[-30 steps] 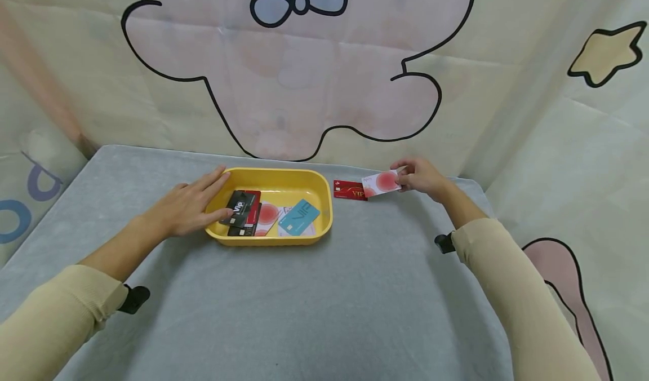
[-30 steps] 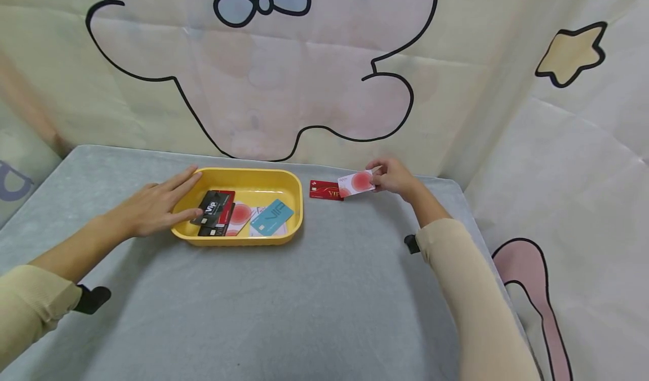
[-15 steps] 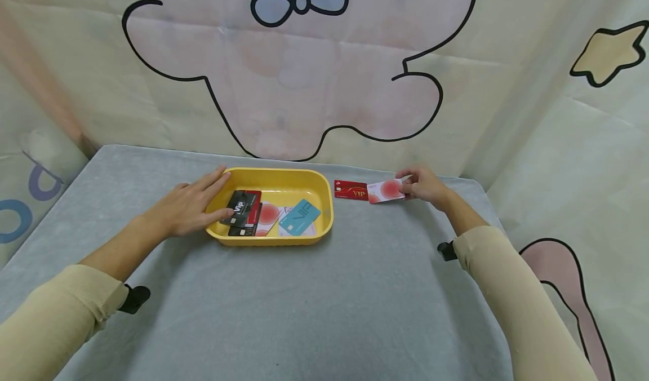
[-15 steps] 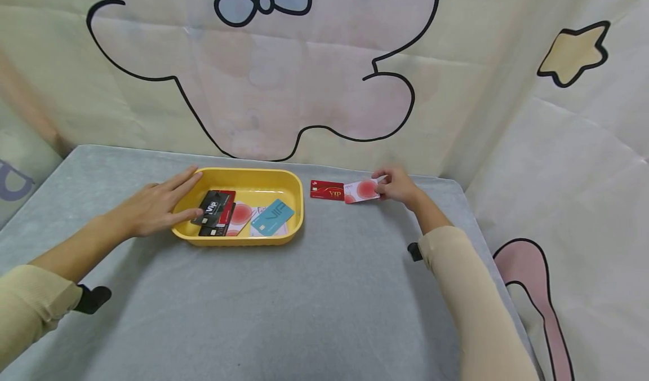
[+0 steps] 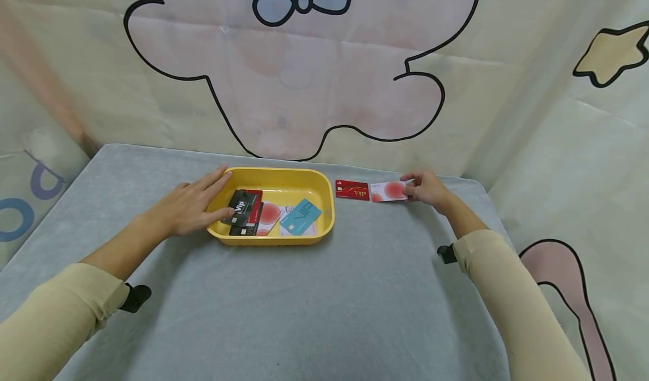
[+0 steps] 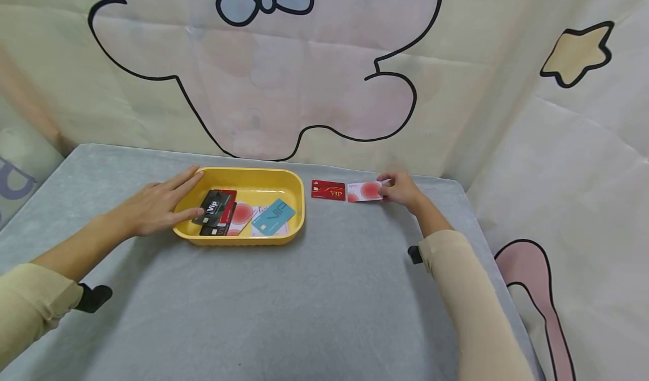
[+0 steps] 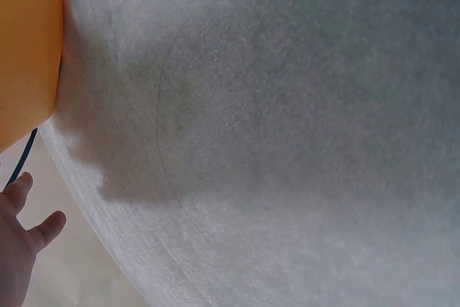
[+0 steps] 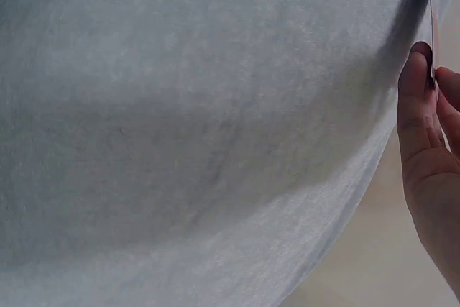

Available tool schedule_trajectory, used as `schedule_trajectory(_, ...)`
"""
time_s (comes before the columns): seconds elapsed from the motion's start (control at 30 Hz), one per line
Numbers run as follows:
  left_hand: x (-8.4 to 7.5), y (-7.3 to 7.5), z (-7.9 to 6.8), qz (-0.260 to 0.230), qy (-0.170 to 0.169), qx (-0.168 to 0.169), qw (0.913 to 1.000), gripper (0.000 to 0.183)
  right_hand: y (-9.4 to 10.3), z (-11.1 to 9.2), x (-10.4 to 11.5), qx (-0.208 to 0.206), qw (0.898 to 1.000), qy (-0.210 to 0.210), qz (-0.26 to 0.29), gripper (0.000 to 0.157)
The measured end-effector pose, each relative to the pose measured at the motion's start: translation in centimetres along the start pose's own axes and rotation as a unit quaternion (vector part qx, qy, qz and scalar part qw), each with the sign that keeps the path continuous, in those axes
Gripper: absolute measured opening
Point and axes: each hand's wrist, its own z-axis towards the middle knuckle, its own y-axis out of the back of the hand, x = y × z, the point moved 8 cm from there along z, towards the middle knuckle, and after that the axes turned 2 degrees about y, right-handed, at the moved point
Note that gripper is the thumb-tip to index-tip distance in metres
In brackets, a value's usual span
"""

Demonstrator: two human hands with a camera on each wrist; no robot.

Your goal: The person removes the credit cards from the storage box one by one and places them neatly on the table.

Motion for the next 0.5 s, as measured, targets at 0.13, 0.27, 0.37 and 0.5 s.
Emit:
schedule_trajectory(0.13,-0.01,-0.02,0.01,-0.002,0.002,0.002,1.0,0.089,-0.11,0.14,-0.25,-0.001,1.0,0.003,-0.012,0.041)
schedule_trajectory(0.27,-0.09,0.0,-0.01,-0.002,0.002,0.002,1.0,0.09,-0.24,0.22,-0.31,-0.002,1.0,0.011,-0.022,0.041)
schedule_trajectory(0.37,-0.18,0.05,-0.04,-0.001,0.002,0.002,1.0,0.09,-0.22,0.25,-0.38,-0.002,1.0,0.011,-0.026,0.041)
schedule_trajectory(0.5,-0.2,0.07,-0.08,-0.001,0.003,0.002,1.0,0.089,-0.4,0.15,-0.43,0.002,1.0,-0.004,-0.024,0.043)
